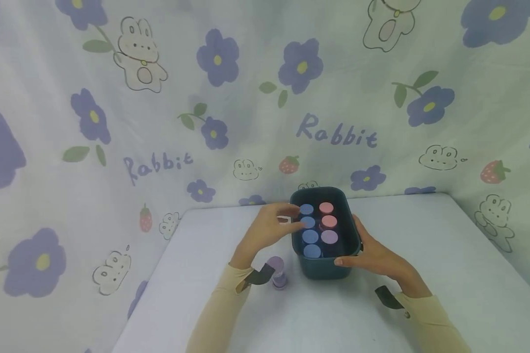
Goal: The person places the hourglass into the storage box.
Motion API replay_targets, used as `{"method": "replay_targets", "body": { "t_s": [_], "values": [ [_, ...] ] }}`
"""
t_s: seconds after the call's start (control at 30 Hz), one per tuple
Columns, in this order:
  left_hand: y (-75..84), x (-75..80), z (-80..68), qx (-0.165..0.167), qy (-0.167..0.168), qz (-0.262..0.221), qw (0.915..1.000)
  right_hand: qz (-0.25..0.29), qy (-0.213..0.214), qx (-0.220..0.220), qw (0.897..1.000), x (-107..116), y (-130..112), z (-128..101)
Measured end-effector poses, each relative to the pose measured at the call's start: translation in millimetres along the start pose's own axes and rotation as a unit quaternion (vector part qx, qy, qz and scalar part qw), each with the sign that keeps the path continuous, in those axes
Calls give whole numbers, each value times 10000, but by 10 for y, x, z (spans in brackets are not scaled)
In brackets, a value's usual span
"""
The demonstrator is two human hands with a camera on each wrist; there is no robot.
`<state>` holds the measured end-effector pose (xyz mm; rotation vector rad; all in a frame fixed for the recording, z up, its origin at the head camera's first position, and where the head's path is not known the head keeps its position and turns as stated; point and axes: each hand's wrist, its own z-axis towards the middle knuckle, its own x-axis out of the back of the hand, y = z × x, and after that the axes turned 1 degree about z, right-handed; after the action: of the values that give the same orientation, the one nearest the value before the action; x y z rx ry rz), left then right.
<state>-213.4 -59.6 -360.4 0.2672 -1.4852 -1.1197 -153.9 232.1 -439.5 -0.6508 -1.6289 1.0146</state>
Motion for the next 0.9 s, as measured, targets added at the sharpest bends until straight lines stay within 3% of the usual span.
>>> {"method": "replay_targets", "body": {
  "t_s": [0.3, 0.47, 0.9],
  "values": [
    [-314, 224, -288, 36, 495, -365, 9981, 44, 18, 28, 10000, 24, -6, 27],
    [-483, 209, -396, -30, 675, -569, 9961, 75, 38, 95, 9999, 40, -7, 36],
    [-758, 73, -608, 86, 759, -845, 9935, 143, 24, 121, 9998, 13, 3, 34]
  ]
}}
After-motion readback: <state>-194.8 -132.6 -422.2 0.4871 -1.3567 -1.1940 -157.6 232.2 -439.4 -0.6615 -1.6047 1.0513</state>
